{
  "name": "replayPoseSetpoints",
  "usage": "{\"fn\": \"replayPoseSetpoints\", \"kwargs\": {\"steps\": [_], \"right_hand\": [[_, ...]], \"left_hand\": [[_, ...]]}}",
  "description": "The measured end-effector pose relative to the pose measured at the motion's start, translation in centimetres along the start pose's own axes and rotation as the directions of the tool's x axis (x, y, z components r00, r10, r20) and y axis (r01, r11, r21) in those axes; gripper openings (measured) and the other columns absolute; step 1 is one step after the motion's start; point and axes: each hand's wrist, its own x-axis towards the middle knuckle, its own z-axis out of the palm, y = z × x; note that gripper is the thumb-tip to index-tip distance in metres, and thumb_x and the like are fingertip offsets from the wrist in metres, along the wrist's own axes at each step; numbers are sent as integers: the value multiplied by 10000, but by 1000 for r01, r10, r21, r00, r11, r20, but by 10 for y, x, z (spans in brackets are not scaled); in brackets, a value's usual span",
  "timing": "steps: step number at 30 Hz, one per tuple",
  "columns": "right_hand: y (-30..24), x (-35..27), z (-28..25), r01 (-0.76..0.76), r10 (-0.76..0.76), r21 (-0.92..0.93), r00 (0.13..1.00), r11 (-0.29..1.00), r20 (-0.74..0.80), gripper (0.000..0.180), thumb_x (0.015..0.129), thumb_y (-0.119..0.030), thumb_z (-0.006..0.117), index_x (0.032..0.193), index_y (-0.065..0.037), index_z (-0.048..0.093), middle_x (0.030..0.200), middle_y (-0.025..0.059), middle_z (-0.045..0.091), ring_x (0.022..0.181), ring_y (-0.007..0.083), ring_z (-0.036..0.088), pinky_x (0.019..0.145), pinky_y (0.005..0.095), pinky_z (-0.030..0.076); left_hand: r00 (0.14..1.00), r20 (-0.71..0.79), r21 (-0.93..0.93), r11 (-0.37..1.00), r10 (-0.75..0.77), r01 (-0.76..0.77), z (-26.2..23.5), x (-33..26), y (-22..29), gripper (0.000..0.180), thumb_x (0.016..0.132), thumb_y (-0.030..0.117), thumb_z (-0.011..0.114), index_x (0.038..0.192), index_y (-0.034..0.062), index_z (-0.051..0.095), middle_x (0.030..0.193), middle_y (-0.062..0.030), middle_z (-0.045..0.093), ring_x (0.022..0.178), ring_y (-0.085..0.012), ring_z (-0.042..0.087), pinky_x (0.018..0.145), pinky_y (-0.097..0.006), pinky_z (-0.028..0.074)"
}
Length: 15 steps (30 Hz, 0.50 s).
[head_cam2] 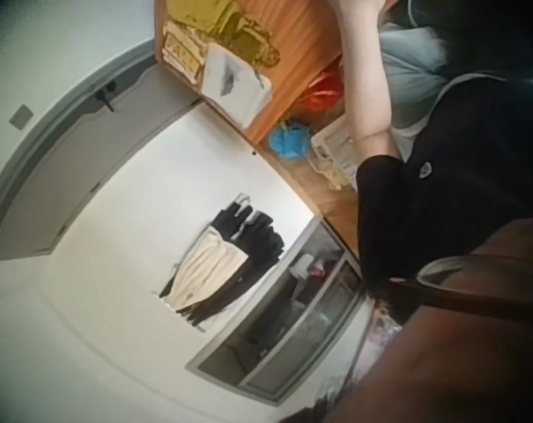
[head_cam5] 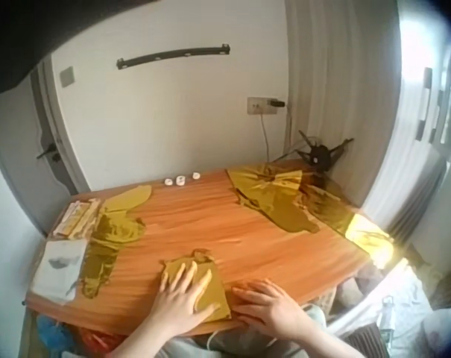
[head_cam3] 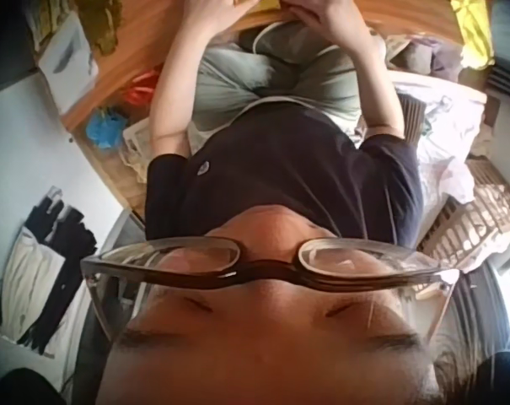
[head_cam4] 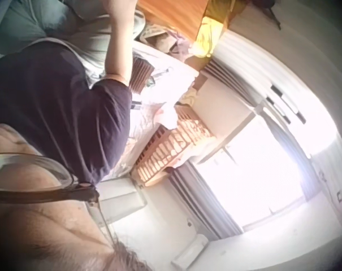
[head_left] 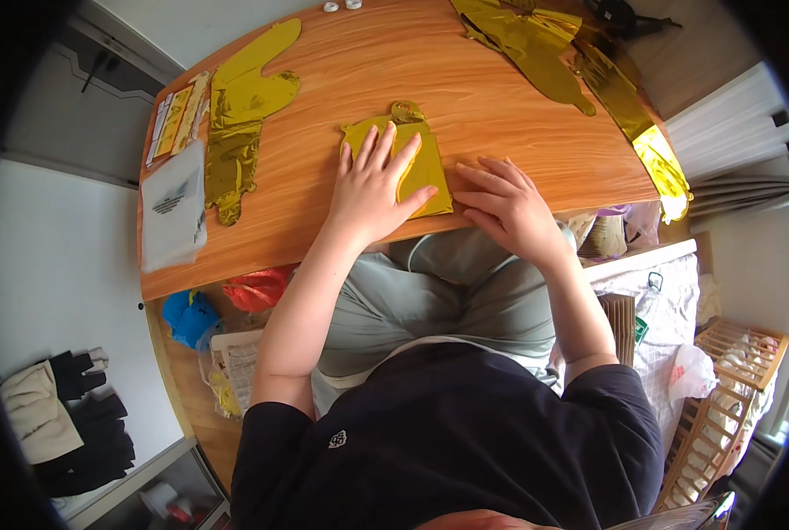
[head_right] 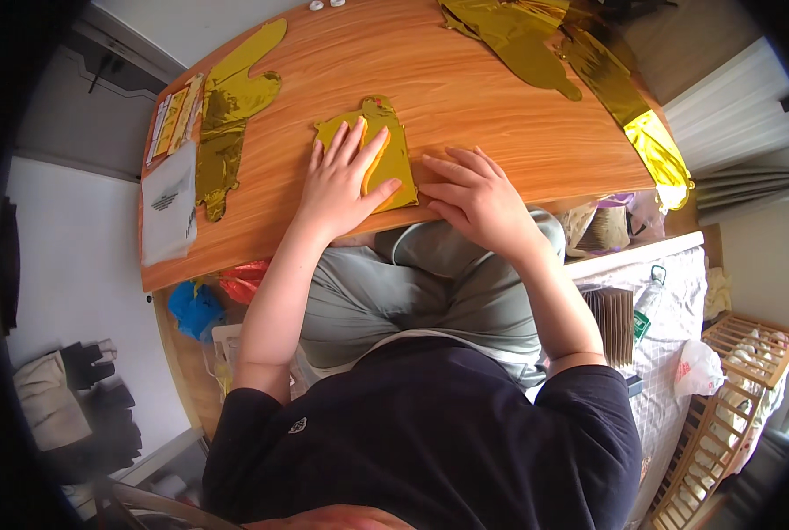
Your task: The person folds a foil balloon by hand, positions it on a cardboard backing, and slides both into a plastic sleeve. The person then places the packaged balloon on the bed beside an accordion organizer.
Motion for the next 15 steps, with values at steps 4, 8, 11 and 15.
{"fn": "replayPoseSetpoints", "kwargs": {"steps": [4, 8, 11, 15], "right_hand": [[2, 0, 1, 168, -166, -35, 985, 985, 57, 332, 919, -275, 746, 1220, -135, 745, 1461, 63, 621, 1372, 344, 540, 1174, 561, 397], [12, 6, 0, 293, -281, -95, 951, 951, 127, 361, 904, -290, 752, 1230, -137, 729, 1504, 62, 585, 1382, 314, 537, 1164, 558, 411], [22, 13, -7, 418, -395, -117, 901, 901, 181, 380, 887, -291, 761, 1236, -147, 720, 1522, 69, 565, 1387, 295, 535, 1152, 555, 424], [24, 19, -9, 464, -438, -103, 875, 880, 205, 367, 905, -326, 745, 1227, -151, 728, 1494, 54, 586, 1369, 266, 546, 1136, 524, 447]], "left_hand": [[1000, -6, 12, 1000, -1, 1, 3, 1, -1, 838, 952, 719, 556, 1621, 242, 391, 1680, -196, 329, 1567, -397, 271, 1249, -648, 170], [1000, -8, 17, 1000, -3, 3, 7, 2, -3, 850, 944, 728, 561, 1621, 244, 392, 1678, -195, 334, 1567, -395, 270, 1249, -648, 172], [1000, -11, 21, 1000, -7, 7, 8, 2, -2, 858, 937, 734, 568, 1620, 246, 393, 1680, -188, 333, 1569, -390, 268, 1249, -646, 176], [1000, 1, 27, 1000, -7, 7, 8, 1, -3, 866, 929, 738, 575, 1620, 248, 395, 1683, -183, 327, 1571, -385, 265, 1248, -643, 184]]}}
